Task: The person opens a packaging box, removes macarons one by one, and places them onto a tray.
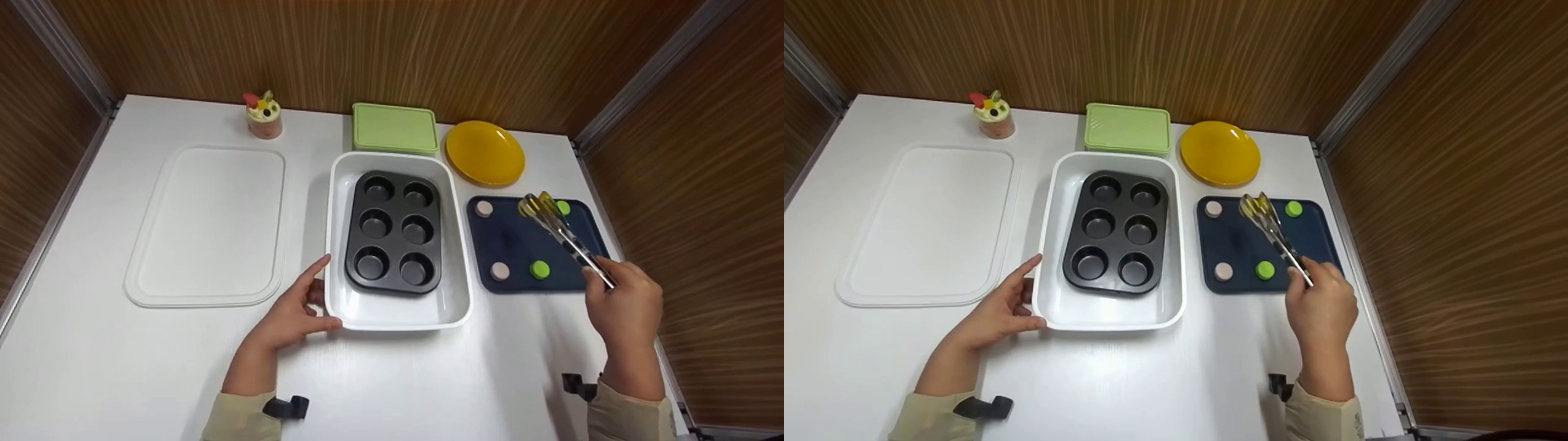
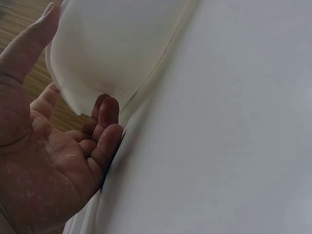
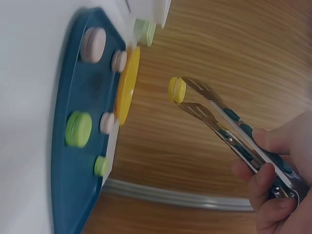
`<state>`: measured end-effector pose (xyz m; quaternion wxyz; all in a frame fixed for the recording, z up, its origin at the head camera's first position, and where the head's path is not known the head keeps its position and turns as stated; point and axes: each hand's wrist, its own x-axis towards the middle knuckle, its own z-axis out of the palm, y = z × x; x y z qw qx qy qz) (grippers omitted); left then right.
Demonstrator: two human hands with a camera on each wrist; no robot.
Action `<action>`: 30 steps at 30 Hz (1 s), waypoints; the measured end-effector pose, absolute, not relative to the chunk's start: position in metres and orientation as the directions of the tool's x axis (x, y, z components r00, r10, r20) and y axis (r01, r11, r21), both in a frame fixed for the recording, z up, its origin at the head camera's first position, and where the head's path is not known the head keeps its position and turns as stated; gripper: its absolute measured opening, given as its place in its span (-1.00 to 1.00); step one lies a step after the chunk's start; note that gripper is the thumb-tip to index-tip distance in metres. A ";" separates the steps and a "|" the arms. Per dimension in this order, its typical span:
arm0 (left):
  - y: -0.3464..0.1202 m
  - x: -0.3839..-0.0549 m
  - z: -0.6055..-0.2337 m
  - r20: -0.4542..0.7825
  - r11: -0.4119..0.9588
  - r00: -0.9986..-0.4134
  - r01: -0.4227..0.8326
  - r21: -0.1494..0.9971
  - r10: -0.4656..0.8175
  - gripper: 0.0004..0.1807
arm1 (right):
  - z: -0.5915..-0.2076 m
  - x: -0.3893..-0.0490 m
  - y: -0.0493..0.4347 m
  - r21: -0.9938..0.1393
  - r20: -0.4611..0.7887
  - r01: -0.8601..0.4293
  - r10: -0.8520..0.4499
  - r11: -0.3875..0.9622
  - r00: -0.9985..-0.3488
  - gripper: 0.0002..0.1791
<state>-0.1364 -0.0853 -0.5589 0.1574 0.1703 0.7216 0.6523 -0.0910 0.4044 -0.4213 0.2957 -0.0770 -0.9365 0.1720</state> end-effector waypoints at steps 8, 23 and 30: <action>-0.087 -0.136 -0.557 -0.014 0.104 -0.894 0.037 0.994 0.448 0.23 | -0.423 -0.079 0.427 -0.383 0.481 0.144 0.329 0.913 -0.813 -0.74; -0.088 -0.134 -0.557 0.005 0.081 -0.896 0.046 0.996 0.445 0.21 | -0.429 -0.055 0.461 -0.377 0.326 0.337 0.464 0.863 -0.824 -0.64; -0.087 -0.136 -0.558 0.006 0.083 -0.893 0.048 0.995 0.449 0.21 | -0.433 -0.046 0.484 -0.345 0.135 0.482 0.551 0.806 -0.824 -0.54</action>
